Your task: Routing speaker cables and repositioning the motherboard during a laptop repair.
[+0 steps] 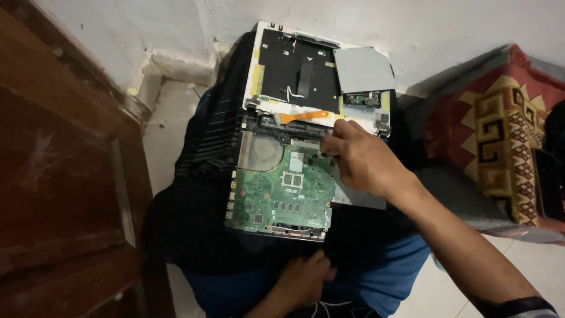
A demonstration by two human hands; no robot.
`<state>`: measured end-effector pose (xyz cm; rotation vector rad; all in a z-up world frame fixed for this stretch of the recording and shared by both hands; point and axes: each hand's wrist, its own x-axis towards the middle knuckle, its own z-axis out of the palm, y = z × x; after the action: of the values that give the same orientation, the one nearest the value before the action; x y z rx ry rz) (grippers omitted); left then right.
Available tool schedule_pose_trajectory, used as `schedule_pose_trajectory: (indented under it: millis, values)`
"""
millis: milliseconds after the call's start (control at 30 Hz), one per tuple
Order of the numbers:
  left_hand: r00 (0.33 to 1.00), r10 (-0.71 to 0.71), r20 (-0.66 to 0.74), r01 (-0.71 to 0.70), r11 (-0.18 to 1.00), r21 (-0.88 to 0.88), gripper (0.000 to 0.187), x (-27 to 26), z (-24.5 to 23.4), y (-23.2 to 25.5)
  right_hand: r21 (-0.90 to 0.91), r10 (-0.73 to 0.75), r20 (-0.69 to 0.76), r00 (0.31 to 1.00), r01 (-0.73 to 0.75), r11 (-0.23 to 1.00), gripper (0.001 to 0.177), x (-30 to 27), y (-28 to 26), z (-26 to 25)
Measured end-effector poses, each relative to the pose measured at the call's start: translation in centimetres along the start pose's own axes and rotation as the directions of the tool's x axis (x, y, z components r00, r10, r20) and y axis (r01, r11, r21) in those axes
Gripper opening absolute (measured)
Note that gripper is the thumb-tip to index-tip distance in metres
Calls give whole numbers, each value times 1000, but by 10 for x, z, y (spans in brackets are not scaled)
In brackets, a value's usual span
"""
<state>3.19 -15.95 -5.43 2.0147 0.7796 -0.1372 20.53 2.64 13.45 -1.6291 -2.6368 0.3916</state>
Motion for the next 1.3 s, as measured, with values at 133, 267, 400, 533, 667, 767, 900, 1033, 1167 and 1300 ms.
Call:
schedule_pose_trajectory:
  millis: [133,267,400,533,667,767,900,1033,1167,1300]
  values:
    - [988,151,16,-150,987,-51,55,-17,-11,12,-5,-37,18,999,37,999,43,6,2,-2]
    - [962,207,178,-198,978,-68,21,-25,-21,31,-18,-121,29,992,122,992,50,10,1,-1]
    - [991,112,78,-108,992,-63,22,-26,-14,30,-1,-97,57,994,97,995,52,10,-6,-6]
    - [987,25,157,-20,999,-32,48,6,19,5,-37,48,-18,999,-49,998,44,5,-11,-1]
    - [984,-111,140,115,993,-16,39,13,32,-10,-113,172,-69,983,-179,977,39,1,-1,10]
    - [993,-99,59,107,984,-144,24,25,53,-37,-23,160,-57,986,-161,987,55,0,-1,2]
    - [988,62,-139,-98,957,-273,34,20,56,-44,214,148,-87,985,-127,969,59,-5,-4,-1]
    - [977,52,-206,-126,923,-363,21,0,41,-35,176,98,-173,980,-68,982,37,-6,-2,9]
    - [994,108,0,-93,859,-503,13,-48,-41,10,-141,90,-227,970,-125,982,31,-8,8,17]
    - [941,293,-168,-327,662,-674,21,-73,-129,27,-10,2,-197,980,-5,1000,26,-9,-1,2]
